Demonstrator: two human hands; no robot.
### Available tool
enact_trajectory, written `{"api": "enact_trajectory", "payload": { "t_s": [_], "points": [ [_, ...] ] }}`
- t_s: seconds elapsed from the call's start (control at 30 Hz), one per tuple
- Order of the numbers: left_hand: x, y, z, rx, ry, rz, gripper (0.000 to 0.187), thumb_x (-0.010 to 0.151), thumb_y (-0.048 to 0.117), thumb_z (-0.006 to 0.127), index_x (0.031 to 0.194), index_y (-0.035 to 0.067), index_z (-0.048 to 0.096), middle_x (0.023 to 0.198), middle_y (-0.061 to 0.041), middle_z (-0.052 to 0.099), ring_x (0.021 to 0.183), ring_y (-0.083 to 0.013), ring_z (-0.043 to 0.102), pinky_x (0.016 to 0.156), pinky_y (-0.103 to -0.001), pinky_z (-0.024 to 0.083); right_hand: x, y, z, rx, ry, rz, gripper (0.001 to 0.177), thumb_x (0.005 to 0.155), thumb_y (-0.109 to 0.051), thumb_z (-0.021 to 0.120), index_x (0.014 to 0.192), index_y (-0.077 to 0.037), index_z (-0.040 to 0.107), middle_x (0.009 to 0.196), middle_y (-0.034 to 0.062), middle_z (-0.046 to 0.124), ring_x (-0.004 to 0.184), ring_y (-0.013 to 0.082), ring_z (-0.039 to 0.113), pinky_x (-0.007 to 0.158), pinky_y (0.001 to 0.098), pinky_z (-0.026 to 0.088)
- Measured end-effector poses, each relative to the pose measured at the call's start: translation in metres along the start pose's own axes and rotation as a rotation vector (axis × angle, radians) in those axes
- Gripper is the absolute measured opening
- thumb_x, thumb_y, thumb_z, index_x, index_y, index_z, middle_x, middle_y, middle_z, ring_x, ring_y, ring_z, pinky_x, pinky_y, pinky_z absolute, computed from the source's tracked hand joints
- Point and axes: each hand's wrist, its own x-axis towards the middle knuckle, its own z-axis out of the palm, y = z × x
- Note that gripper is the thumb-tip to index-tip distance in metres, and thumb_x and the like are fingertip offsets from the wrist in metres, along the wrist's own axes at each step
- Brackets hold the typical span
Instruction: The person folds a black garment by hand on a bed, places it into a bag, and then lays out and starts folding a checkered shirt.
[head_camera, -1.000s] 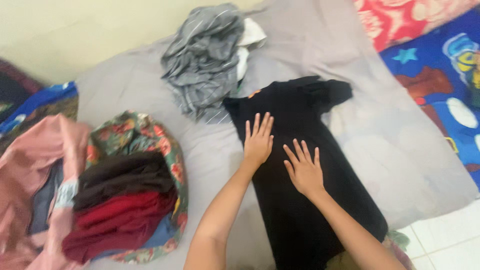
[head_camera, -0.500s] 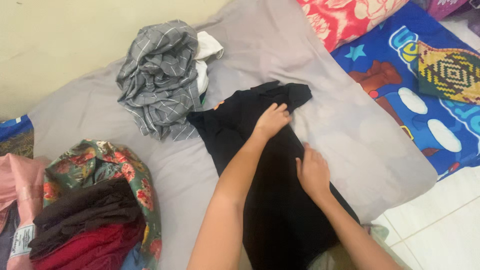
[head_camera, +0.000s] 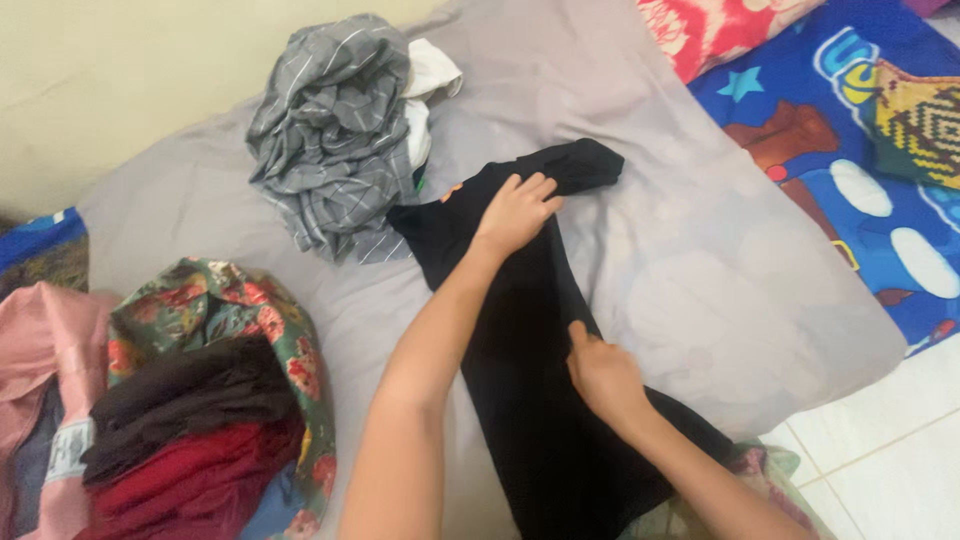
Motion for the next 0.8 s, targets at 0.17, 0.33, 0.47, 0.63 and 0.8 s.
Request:
{"api": "enact_trajectory", "payload": {
  "t_s": [0.17,0.33,0.47,0.63,0.8],
  "points": [
    [-0.045,-0.018,-0.037,-0.003,-0.03,-0.054,0.034,0.069,0.017,0.08,0.101,0.016,0.071,0.109,-0.001,0.061,0.109,-0.0209,0.057,0.086,-0.04,0.045,-0.003,-0.025,0.024,-0.061,-0.04,-0.145,0.029,0.086,-0.01,0.064,0.113,-0.001,0.057,0.067,0.015,0.067,0.056,0.0332,0.068,0.05,0.0448,0.054],
    [-0.082,-0.026,-0.03,-0.033,-0.056,-0.179,0.035,0.066,0.014,0.08,0.101,0.014,0.071,0.109,-0.005,0.061,0.107,-0.0233,0.057,0.083,-0.042,0.044,0.005,-0.04,0.037,-0.068,-0.141,-0.162,0.036,0.087,-0.013,0.066,0.118,0.001,0.056,0.068,0.0182,0.068,0.059,0.0354,0.07,0.051,0.0451,0.056],
    [-0.1,-0.029,0.001,-0.075,-0.061,-0.288,0.039,0.07,0.004,0.075,0.108,0.014,0.072,0.11,-0.004,0.062,0.109,-0.0231,0.059,0.084,-0.04,0.046,0.006,-0.052,0.04,-0.089,-0.332,-0.102,0.041,0.09,-0.015,0.065,0.126,0.002,0.053,0.069,0.0179,0.07,0.062,0.0331,0.071,0.054,0.0428,0.057],
    [-0.115,-0.023,0.029,-0.166,-0.024,-0.455,0.048,0.071,-0.001,0.068,0.116,0.013,0.073,0.111,-0.004,0.063,0.111,-0.024,0.06,0.089,-0.038,0.049,0.008,-0.059,0.029,-0.123,-0.31,-0.125,0.045,0.086,-0.016,0.065,0.127,0.001,0.055,0.069,0.0179,0.07,0.062,0.0353,0.071,0.056,0.0456,0.058],
    [-0.113,0.001,0.017,-0.257,-0.055,-0.64,0.025,0.088,0.017,0.069,0.112,0.012,0.072,0.118,-0.004,0.065,0.121,-0.0267,0.056,0.1,-0.044,0.046,0.041,-0.06,0.024,-0.167,-0.257,-0.079,0.024,0.098,-0.025,0.058,0.113,-0.008,0.064,0.107,0.0134,0.07,0.1,0.0321,0.068,0.085,0.0466,0.056]
  ]
}}
